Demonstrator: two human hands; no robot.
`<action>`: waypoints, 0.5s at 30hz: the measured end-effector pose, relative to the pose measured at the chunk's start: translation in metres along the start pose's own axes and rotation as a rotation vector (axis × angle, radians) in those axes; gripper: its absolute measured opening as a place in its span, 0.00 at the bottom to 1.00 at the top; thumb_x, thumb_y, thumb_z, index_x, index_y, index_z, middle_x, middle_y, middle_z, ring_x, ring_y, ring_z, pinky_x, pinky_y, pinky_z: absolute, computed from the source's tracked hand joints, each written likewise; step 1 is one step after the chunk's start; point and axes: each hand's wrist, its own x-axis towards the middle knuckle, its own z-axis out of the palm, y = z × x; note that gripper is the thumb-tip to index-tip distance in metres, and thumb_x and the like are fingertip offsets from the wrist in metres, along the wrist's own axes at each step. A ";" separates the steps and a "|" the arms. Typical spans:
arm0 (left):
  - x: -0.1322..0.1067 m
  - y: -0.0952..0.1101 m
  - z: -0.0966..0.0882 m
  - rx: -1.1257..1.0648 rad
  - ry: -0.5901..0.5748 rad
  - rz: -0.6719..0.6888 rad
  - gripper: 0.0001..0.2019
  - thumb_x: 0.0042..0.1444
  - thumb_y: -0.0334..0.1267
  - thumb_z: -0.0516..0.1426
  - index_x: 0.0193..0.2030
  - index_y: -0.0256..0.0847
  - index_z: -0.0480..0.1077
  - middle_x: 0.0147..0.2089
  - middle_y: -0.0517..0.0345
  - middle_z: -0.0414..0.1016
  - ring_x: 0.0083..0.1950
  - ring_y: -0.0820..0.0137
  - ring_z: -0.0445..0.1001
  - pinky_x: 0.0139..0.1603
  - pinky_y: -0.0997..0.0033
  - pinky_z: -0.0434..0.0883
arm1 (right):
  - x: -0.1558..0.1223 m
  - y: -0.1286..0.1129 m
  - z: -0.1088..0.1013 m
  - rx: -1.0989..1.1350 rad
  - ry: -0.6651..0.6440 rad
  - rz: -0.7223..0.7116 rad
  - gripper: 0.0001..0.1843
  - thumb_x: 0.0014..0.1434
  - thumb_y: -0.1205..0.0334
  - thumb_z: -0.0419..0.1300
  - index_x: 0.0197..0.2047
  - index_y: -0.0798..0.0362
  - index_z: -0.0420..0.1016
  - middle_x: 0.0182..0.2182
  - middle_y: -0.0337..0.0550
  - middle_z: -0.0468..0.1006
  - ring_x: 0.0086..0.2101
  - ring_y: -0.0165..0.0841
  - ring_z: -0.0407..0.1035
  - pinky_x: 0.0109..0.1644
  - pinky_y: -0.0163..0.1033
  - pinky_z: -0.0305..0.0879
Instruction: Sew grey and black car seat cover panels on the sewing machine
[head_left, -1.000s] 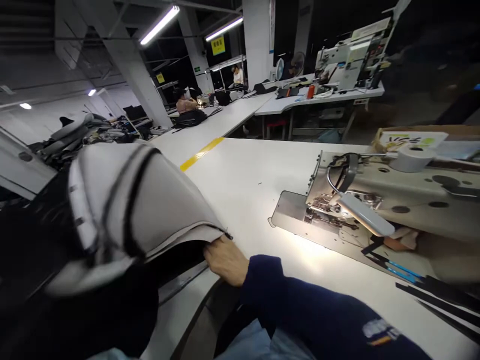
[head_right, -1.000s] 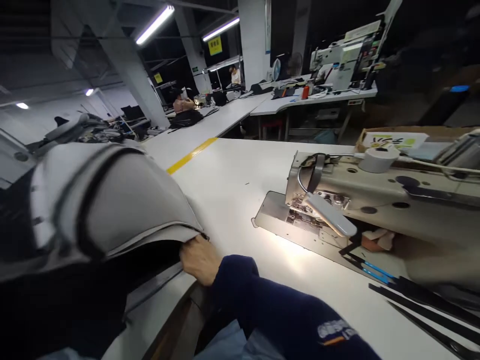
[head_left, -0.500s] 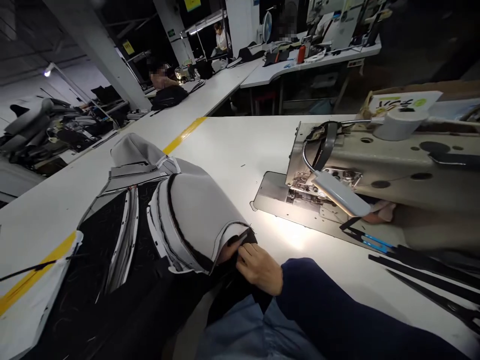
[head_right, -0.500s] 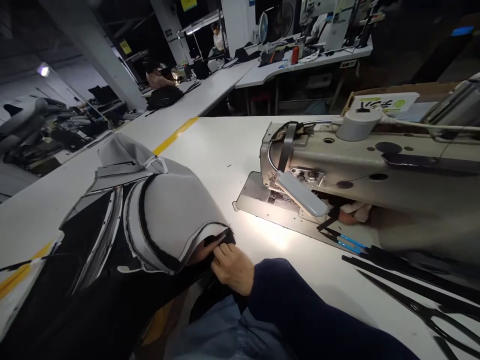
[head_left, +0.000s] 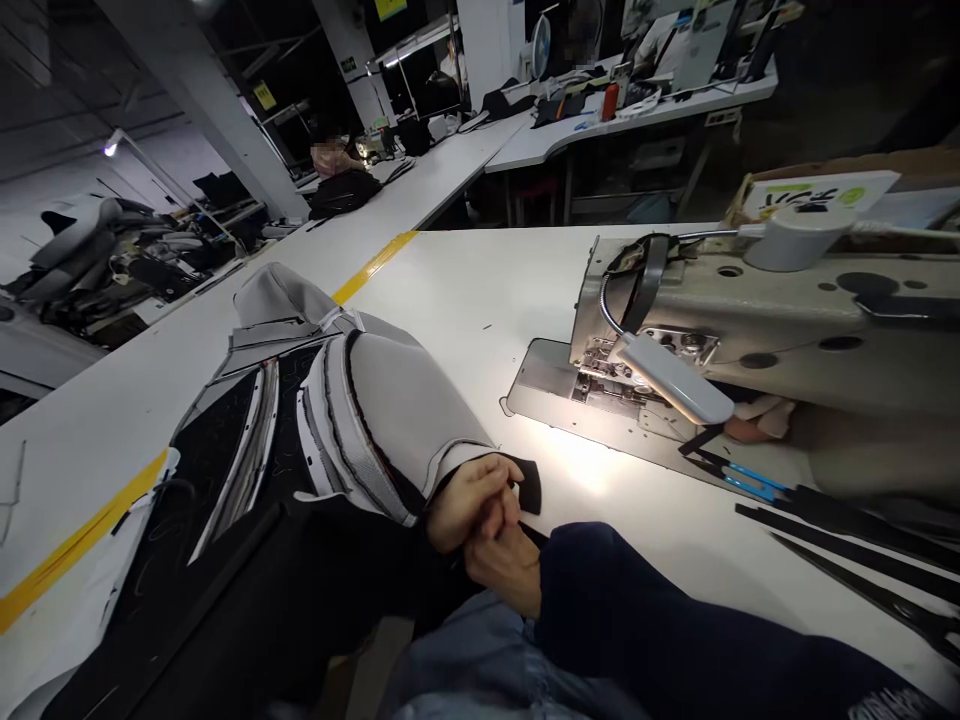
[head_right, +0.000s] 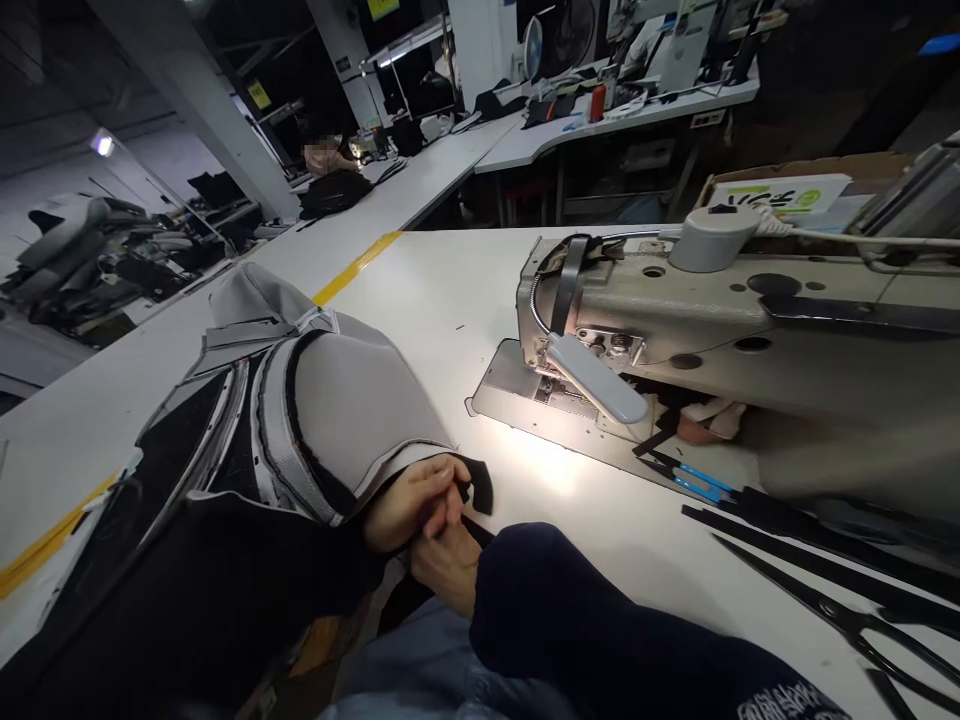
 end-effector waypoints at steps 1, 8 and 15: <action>-0.007 0.000 0.000 0.138 0.032 0.163 0.18 0.64 0.48 0.46 0.43 0.35 0.67 0.31 0.53 0.72 0.24 0.74 0.68 0.25 0.75 0.67 | 0.001 -0.002 0.000 0.004 -0.005 -0.010 0.08 0.57 0.70 0.56 0.38 0.60 0.76 0.33 0.54 0.78 0.37 0.46 0.70 0.37 0.52 0.68; -0.030 -0.054 -0.026 0.864 0.267 0.674 0.25 0.65 0.31 0.43 0.68 0.42 0.51 0.62 0.43 0.60 0.64 0.61 0.62 0.63 0.56 0.65 | 0.004 0.022 -0.009 -0.112 -0.005 0.045 0.17 0.59 0.71 0.50 0.47 0.74 0.71 0.34 0.63 0.75 0.31 0.43 0.69 0.33 0.49 0.65; -0.015 -0.068 -0.050 1.046 0.268 0.672 0.22 0.65 0.31 0.43 0.64 0.42 0.59 0.65 0.52 0.60 0.65 0.61 0.60 0.69 0.57 0.56 | -0.003 0.037 -0.010 -0.131 -0.067 -0.037 0.12 0.56 0.76 0.49 0.35 0.66 0.74 0.26 0.54 0.71 0.26 0.40 0.65 0.27 0.45 0.60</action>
